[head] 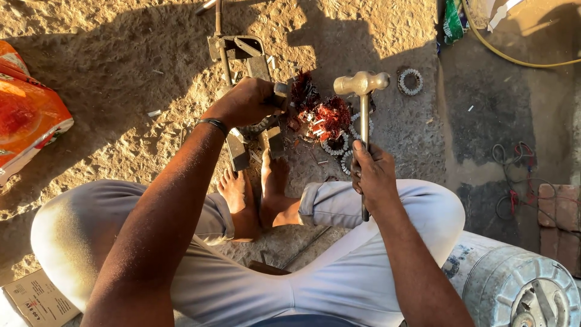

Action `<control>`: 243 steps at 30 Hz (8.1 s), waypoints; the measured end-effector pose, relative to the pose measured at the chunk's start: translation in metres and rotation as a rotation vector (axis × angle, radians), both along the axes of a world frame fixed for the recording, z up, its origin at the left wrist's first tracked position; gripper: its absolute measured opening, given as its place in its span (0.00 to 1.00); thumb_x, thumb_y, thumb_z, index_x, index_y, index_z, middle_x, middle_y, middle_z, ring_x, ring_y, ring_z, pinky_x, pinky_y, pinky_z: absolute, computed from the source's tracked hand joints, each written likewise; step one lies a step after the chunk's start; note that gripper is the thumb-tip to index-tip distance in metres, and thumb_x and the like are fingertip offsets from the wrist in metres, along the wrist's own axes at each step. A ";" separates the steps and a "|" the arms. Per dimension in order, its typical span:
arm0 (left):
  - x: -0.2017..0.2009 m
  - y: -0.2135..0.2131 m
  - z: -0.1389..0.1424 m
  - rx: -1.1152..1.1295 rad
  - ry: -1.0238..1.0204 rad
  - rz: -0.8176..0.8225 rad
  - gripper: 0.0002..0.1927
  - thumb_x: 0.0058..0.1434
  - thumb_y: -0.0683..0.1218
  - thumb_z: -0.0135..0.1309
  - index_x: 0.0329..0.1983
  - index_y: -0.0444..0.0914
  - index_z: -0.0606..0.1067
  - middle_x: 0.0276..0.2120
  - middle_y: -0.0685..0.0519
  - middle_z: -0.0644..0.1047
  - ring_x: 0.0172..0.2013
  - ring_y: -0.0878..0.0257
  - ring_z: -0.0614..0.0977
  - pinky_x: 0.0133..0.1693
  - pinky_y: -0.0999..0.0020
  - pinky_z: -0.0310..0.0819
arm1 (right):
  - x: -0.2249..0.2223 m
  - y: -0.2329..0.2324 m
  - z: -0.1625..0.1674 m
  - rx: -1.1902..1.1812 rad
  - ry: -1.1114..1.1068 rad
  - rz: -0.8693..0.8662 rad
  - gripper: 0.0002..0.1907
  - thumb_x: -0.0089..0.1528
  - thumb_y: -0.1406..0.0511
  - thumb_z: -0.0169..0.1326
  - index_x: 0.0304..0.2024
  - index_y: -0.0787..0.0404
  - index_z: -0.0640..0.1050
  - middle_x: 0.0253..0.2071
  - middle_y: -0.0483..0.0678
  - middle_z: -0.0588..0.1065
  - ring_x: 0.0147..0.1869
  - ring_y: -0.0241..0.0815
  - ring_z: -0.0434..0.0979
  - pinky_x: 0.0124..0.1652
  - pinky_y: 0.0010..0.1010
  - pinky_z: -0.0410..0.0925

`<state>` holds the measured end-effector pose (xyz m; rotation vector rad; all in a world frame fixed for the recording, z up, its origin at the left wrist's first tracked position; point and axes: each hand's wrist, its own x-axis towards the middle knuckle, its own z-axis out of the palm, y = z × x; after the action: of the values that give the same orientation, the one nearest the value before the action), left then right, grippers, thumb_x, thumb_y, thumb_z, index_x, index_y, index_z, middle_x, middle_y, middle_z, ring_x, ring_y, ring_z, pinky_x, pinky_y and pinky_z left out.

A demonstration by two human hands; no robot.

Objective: The person sits on the ground and uses a hammer to strike a metal ring held in a clamp. They repeatedly hit the ring, occasionally adjusting its position, while other similar rings lie nearby.

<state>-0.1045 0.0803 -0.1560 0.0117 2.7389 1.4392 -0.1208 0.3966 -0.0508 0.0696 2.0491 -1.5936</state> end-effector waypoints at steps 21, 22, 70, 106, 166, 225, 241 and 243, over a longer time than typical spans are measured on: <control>-0.001 0.015 0.012 -0.021 0.017 -0.090 0.08 0.64 0.45 0.60 0.45 0.43 0.82 0.34 0.54 0.84 0.33 0.64 0.85 0.38 0.64 0.82 | 0.001 0.010 0.024 -0.190 0.266 0.017 0.19 0.72 0.55 0.52 0.30 0.57 0.67 0.19 0.40 0.61 0.19 0.28 0.56 0.20 0.23 0.54; -0.001 0.015 0.013 -0.020 0.010 -0.087 0.07 0.64 0.45 0.60 0.45 0.43 0.82 0.34 0.54 0.84 0.33 0.64 0.85 0.37 0.64 0.82 | -0.001 0.011 0.024 -0.201 0.266 0.020 0.19 0.72 0.55 0.52 0.30 0.58 0.67 0.19 0.40 0.61 0.19 0.28 0.56 0.20 0.23 0.54; -0.003 0.024 0.017 -0.150 0.057 -0.118 0.06 0.71 0.46 0.54 0.46 0.42 0.81 0.35 0.52 0.84 0.32 0.65 0.85 0.36 0.67 0.85 | 0.000 0.016 -0.004 -0.022 0.008 -0.041 0.21 0.66 0.52 0.56 0.27 0.56 0.67 0.16 0.37 0.61 0.15 0.27 0.56 0.15 0.23 0.52; 0.000 0.016 0.042 -0.055 -0.102 -0.117 0.10 0.63 0.45 0.61 0.48 0.44 0.81 0.43 0.55 0.84 0.43 0.64 0.84 0.50 0.61 0.80 | -0.028 0.069 0.139 -1.460 0.034 0.337 0.13 0.68 0.57 0.54 0.34 0.57 0.75 0.20 0.39 0.67 0.20 0.31 0.61 0.19 0.26 0.55; 0.008 -0.002 0.056 0.106 -0.033 -0.091 0.10 0.65 0.50 0.60 0.47 0.44 0.81 0.42 0.54 0.85 0.42 0.63 0.87 0.47 0.63 0.84 | 0.027 0.011 -0.001 -0.222 -0.052 -0.085 0.18 0.69 0.56 0.53 0.28 0.56 0.67 0.17 0.39 0.60 0.15 0.29 0.56 0.15 0.23 0.53; 0.008 0.022 0.052 -0.001 -0.149 -0.165 0.16 0.64 0.46 0.57 0.55 0.50 0.79 0.46 0.57 0.84 0.42 0.63 0.85 0.48 0.59 0.81 | 0.050 0.014 -0.006 0.027 0.117 -0.018 0.15 0.68 0.59 0.55 0.28 0.57 0.70 0.18 0.36 0.62 0.17 0.26 0.55 0.17 0.22 0.51; 0.003 0.010 0.031 0.032 -0.240 -0.130 0.14 0.62 0.50 0.62 0.51 0.44 0.80 0.44 0.52 0.83 0.44 0.61 0.84 0.49 0.58 0.80 | 0.050 -0.003 -0.023 -0.054 -0.097 0.152 0.15 0.68 0.62 0.55 0.29 0.57 0.67 0.18 0.36 0.60 0.17 0.25 0.55 0.17 0.22 0.49; 0.003 0.003 0.027 0.003 -0.302 -0.069 0.16 0.65 0.54 0.62 0.49 0.41 0.80 0.41 0.51 0.84 0.40 0.61 0.85 0.46 0.60 0.84 | 0.052 0.000 -0.027 -0.011 -0.066 0.196 0.12 0.68 0.63 0.54 0.30 0.57 0.70 0.18 0.36 0.62 0.17 0.25 0.56 0.18 0.22 0.51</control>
<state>-0.1013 0.0829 -0.1291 -0.1020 2.4682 1.3066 -0.0687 0.3963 -0.0779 -0.0796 1.9331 -1.4627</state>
